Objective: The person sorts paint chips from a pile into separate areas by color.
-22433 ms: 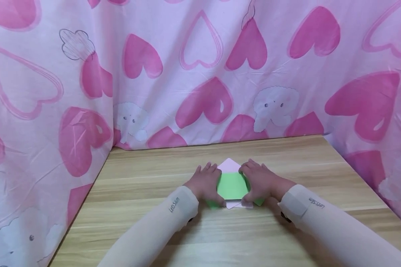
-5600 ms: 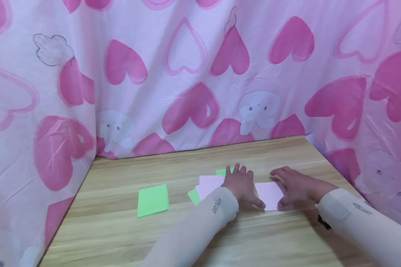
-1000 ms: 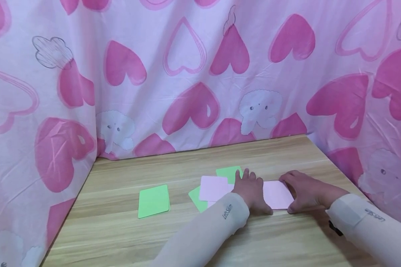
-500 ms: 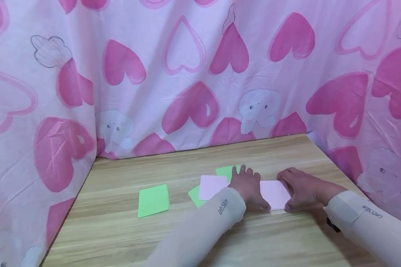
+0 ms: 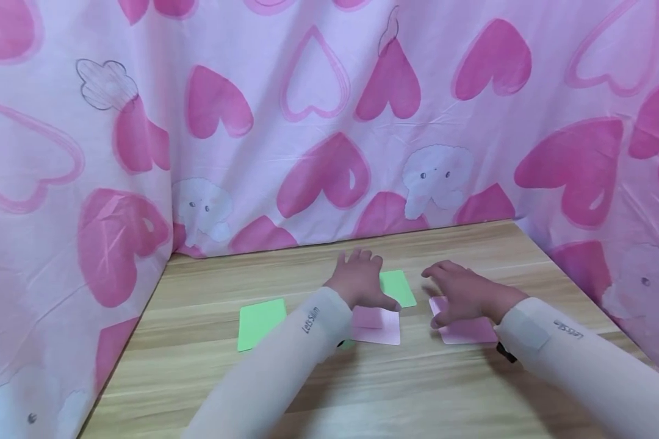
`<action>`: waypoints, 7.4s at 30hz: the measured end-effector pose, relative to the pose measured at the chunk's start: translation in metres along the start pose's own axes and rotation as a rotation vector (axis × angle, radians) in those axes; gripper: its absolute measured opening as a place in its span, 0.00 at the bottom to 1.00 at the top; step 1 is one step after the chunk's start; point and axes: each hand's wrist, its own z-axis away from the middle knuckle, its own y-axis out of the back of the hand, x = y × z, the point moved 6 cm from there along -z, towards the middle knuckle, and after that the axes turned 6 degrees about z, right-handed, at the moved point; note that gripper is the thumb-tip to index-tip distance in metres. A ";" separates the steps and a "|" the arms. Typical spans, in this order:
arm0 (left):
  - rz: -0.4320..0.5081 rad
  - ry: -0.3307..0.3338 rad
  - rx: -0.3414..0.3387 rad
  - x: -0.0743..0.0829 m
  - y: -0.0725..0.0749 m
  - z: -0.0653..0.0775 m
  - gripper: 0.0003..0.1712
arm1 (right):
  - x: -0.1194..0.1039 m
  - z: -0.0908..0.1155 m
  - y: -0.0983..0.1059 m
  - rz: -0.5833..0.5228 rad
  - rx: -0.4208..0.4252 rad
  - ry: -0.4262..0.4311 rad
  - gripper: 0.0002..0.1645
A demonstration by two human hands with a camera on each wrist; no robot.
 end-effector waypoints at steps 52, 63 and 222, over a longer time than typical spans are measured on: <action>0.110 0.034 -0.136 -0.090 -0.041 0.017 0.55 | -0.087 -0.073 -0.042 0.056 -0.040 -0.008 0.50; 0.041 -0.025 -0.122 -0.084 -0.040 0.016 0.51 | -0.086 -0.073 -0.042 0.067 -0.039 -0.020 0.50; -0.011 -0.154 -0.101 -0.048 -0.058 0.023 0.53 | -0.074 -0.042 -0.047 0.098 -0.072 0.006 0.55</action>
